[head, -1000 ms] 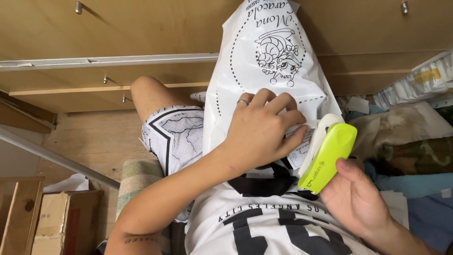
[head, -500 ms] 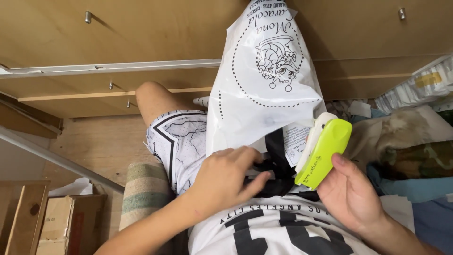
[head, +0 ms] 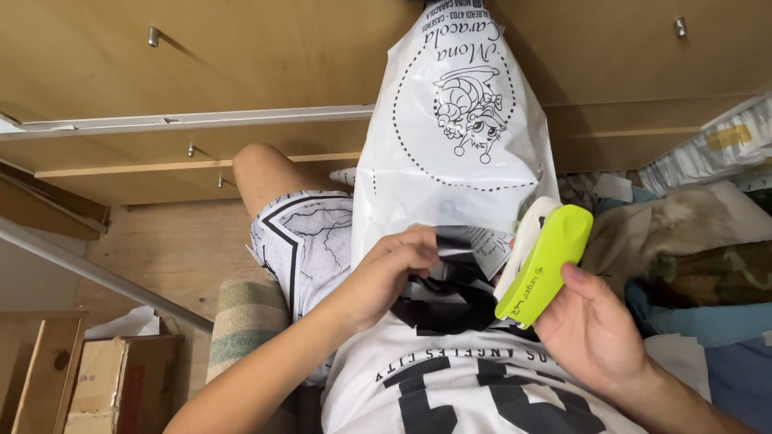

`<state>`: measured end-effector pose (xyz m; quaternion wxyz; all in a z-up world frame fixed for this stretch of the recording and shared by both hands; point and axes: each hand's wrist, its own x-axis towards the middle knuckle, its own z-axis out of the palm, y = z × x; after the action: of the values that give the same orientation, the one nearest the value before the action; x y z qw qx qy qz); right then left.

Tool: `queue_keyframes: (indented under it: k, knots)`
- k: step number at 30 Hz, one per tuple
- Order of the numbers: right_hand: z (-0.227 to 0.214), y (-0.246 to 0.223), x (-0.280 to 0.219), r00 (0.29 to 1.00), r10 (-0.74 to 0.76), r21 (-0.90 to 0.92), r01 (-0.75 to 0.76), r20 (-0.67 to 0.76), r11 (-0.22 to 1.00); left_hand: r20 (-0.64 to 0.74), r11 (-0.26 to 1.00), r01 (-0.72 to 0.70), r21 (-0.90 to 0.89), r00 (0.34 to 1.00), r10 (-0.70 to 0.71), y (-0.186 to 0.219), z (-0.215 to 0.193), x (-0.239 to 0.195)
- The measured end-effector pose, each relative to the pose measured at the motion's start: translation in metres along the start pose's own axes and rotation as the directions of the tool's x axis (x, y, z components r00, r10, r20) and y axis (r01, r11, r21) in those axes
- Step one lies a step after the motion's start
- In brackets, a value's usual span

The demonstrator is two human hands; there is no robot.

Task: The person sits on the floor and staples small white paper slips onto the handles of white plastic shopping bags using a green handheld stapler. They repeatedly pick up bags and slips, align them, and staple them together.

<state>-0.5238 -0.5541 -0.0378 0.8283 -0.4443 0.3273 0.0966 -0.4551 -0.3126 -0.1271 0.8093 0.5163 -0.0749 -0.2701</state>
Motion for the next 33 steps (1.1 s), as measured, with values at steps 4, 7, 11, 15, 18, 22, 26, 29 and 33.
queue_keyframes:
  k: [4,7,11,15,18,22,26,29,33]
  knots:
    - [-0.049,0.017,0.025,0.912,-0.114,0.12,0.072,0.393,0.99,0.047,0.861,-0.177,0.476,0.983,0.175,0.01,0.003,-0.003]
    - [-0.025,0.009,0.014,0.865,-0.141,0.198,0.049,0.482,0.979,0.327,0.485,-0.571,0.662,0.803,0.498,0.009,0.003,-0.002]
    - [-0.023,0.008,0.018,0.965,-0.032,0.113,0.002,0.262,0.994,0.49,0.052,-0.552,0.832,0.776,0.397,-0.006,-0.002,0.009]
    - [-0.043,0.011,0.03,0.799,-0.064,0.238,-0.101,0.598,0.966,0.457,0.002,-0.517,0.856,0.759,0.464,-0.009,0.002,0.016]
    - [-0.042,0.0,0.031,0.766,0.026,0.037,-0.065,0.642,0.997,0.441,-0.028,-0.496,0.868,0.743,0.504,0.002,-0.004,0.022]
    - [-0.048,-0.014,0.032,0.712,0.056,-0.046,-0.034,0.7,0.998,0.453,-0.026,-0.529,0.848,0.699,0.553,0.02,-0.003,0.031]
    - [-0.039,-0.011,0.028,0.556,-0.018,0.074,-0.078,0.831,0.994,0.464,-0.017,-0.547,0.837,0.693,0.553,0.039,0.005,0.035]
    - [-0.043,-0.009,0.034,0.536,-0.091,0.124,-0.026,0.839,0.992,0.472,0.045,-0.58,0.813,0.702,0.533,0.052,0.011,0.032]
    - [-0.074,0.002,0.052,0.676,-0.154,0.132,0.085,0.72,0.988,0.46,0.141,-0.633,0.762,0.681,0.57,0.067,0.019,0.026]
